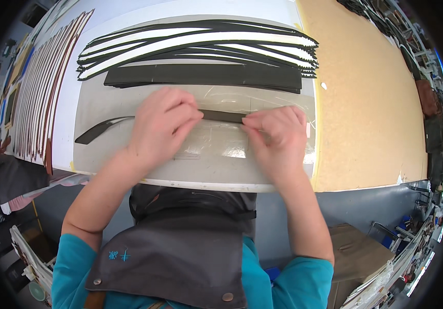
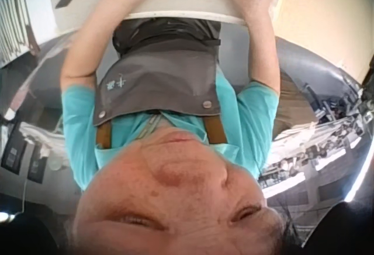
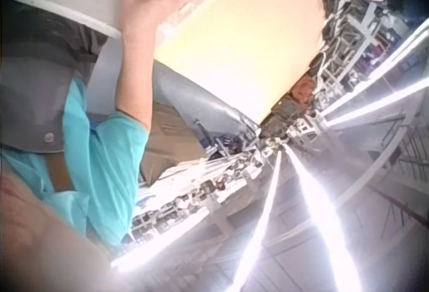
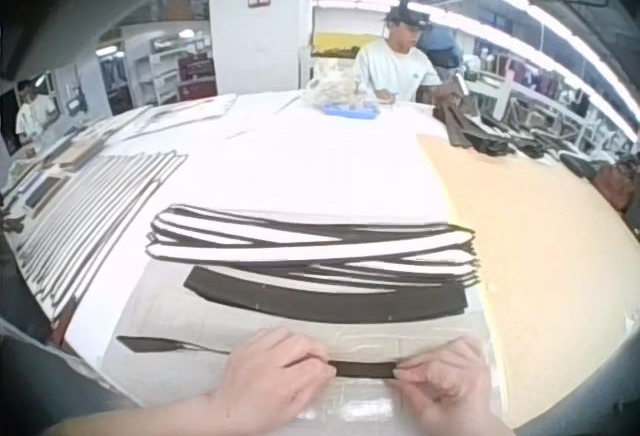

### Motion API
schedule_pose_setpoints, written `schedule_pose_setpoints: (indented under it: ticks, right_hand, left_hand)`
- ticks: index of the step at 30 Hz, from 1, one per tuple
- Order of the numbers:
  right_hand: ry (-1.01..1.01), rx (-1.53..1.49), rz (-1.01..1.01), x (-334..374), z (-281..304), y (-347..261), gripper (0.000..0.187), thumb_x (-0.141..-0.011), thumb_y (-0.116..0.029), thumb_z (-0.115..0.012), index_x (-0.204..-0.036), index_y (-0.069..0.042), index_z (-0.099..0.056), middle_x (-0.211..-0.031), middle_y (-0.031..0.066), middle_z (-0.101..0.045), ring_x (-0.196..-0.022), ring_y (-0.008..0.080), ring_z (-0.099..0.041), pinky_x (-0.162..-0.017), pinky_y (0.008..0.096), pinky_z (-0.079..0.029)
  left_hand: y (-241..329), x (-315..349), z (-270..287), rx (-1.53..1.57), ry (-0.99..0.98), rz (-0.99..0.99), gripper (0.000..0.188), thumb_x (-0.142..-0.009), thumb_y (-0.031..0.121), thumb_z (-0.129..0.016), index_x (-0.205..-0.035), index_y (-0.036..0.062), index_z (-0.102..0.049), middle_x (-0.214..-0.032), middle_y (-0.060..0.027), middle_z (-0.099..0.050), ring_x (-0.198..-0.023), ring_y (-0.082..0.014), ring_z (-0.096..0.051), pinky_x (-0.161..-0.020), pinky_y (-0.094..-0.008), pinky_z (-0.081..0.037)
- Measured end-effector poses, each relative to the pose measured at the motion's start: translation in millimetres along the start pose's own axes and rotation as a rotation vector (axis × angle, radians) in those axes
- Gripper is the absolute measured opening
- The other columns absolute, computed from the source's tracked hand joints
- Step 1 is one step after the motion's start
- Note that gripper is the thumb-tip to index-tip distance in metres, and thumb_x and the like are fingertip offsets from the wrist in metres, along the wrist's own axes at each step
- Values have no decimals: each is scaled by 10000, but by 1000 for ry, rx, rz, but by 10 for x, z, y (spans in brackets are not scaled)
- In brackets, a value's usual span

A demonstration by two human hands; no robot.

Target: The person assembles long, flexible seal strips by hand on a white workbench. They repeatedly pick up a dark strip and a white strip, align them, and press them together to form a combined unit, then place the finished assembly into a growing stack.

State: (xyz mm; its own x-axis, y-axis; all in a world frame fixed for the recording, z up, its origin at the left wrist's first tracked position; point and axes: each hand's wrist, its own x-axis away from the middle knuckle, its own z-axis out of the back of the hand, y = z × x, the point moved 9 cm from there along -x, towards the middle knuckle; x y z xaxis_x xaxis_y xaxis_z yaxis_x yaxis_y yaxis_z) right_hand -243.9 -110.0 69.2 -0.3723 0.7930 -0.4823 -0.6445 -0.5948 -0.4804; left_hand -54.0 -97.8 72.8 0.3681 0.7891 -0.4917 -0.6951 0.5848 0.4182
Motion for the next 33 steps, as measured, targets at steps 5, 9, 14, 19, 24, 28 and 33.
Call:
schedule_pose_setpoints:
  ticks: [5, 9, 14, 19, 24, 28, 33]
  right_hand:
    - [-27, 104, -8, 266, -101, -97, 216, -787, -100, -831, -1000, -123, -801, -1094, -15, -784, -1014, 231, -655, -995, 421, -404]
    - [-92, 117, -38, 343, -116, -103, 248, -823, -137, -820, -1070, -130, -808, -1180, -7, -775, -1134, 259, -642, -1089, 483, -355]
    - [-90, 125, -38, 333, -98, -112, 255, -823, -134, -818, -1077, -124, -806, -1177, -5, -777, -1149, 260, -642, -1104, 485, -347]
    - [-89, 111, -49, 337, -102, -81, 244, -828, -134, -813, -1072, -125, -808, -1174, -7, -778, -1166, 260, -639, -1106, 484, -345]
    - [-113, 148, -70, 295, -103, -124, 237, -820, -131, -821, -1057, -141, -815, -1158, -20, -783, -1153, 258, -646, -1113, 483, -342]
    - [-107, 175, -76, 305, -101, -130, 225, -822, -135, -825, -1046, -149, -823, -1137, -27, -789, -1144, 257, -652, -1127, 480, -332]
    - [-113, 167, -87, 308, -133, -118, 227, -827, -123, -825, -1053, -144, -825, -1131, -16, -792, -1167, 258, -644, -1156, 476, -303]
  left_hand:
    - [-12, 264, -150, -13, -21, -1, 190, -802, 80, -758, -986, 122, -784, -1154, 12, -744, -976, -234, -629, -863, -373, -498]
    - [-54, 280, -159, 13, -44, 39, 238, -804, 73, -767, -1034, 121, -801, -1195, 12, -755, -983, -250, -632, -889, -374, -494]
    - [-76, 247, -183, 39, -80, 63, 219, -814, 61, -765, -1025, 109, -799, -1196, 6, -754, -1003, -257, -620, -899, -377, -489]
    - [-84, 232, -207, 71, -100, 74, 221, -819, 51, -761, -1032, 95, -796, -1201, -7, -752, -1015, -261, -612, -913, -381, -486]
    - [-91, 242, -183, 71, -83, 55, 216, -817, 60, -771, -1029, 100, -793, -1201, -9, -742, -1038, -267, -611, -934, -383, -478]
    - [-142, 270, -153, 113, -71, 112, 272, -807, 84, -800, -1077, 95, -771, -1206, -11, -729, -1097, -270, -610, -975, -396, -464]
    - [-279, 373, 23, 72, -17, 218, 309, -792, 101, -820, -1098, 93, -771, -1177, -21, -731, -1090, -270, -609, -970, -393, -466]
